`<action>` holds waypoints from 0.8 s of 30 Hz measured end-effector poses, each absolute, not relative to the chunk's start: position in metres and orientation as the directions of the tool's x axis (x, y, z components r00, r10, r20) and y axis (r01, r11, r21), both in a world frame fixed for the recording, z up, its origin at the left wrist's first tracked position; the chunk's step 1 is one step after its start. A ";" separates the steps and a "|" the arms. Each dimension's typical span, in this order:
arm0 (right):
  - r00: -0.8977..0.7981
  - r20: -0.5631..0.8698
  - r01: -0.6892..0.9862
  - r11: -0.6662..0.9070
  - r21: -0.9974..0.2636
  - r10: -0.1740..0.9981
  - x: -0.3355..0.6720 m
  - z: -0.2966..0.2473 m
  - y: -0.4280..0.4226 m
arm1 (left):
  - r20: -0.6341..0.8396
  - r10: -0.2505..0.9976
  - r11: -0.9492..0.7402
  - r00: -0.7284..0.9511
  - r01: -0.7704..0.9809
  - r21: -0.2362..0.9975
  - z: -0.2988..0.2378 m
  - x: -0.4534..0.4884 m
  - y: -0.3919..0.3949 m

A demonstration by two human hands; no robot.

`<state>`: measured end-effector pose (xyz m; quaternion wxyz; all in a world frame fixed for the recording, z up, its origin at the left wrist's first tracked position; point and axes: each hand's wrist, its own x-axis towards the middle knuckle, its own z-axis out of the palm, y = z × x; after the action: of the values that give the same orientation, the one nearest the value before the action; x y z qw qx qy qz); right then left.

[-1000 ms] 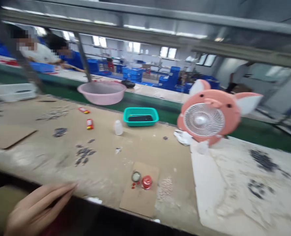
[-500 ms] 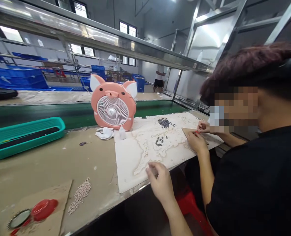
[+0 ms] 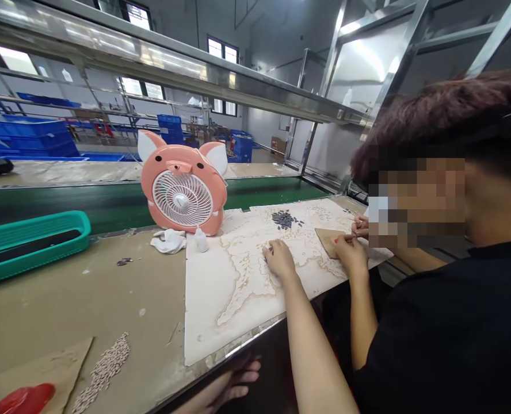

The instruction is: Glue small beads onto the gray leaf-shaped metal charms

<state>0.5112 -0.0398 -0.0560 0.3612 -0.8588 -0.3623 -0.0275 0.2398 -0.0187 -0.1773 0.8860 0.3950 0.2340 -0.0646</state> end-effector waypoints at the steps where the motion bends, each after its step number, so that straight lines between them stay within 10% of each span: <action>1: 0.701 0.314 0.671 -0.442 -0.596 0.640 0.507 -0.058 -0.041 | -0.441 0.065 0.709 0.895 0.269 0.652 -0.178 0.246 -0.019; 11: 0.574 0.454 0.773 -0.268 -0.575 0.681 0.412 -0.069 -0.100 | -0.284 0.123 0.854 0.951 0.044 0.519 -0.161 0.306 -0.045; 18: 0.635 0.666 0.772 -0.317 -0.551 0.391 0.346 -0.103 -0.136 | -0.421 0.286 0.771 0.861 0.054 0.634 -0.132 0.331 -0.121; 24: 0.627 0.768 0.762 -0.306 -0.571 0.131 0.310 -0.138 -0.147 | -0.451 0.121 0.865 0.884 0.129 0.484 -0.132 0.313 -0.104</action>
<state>0.3101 -0.1467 -0.1382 0.5075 -0.7458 -0.2992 -0.3110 0.3134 -0.1040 -0.1319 0.9353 0.2594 0.2407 -0.0022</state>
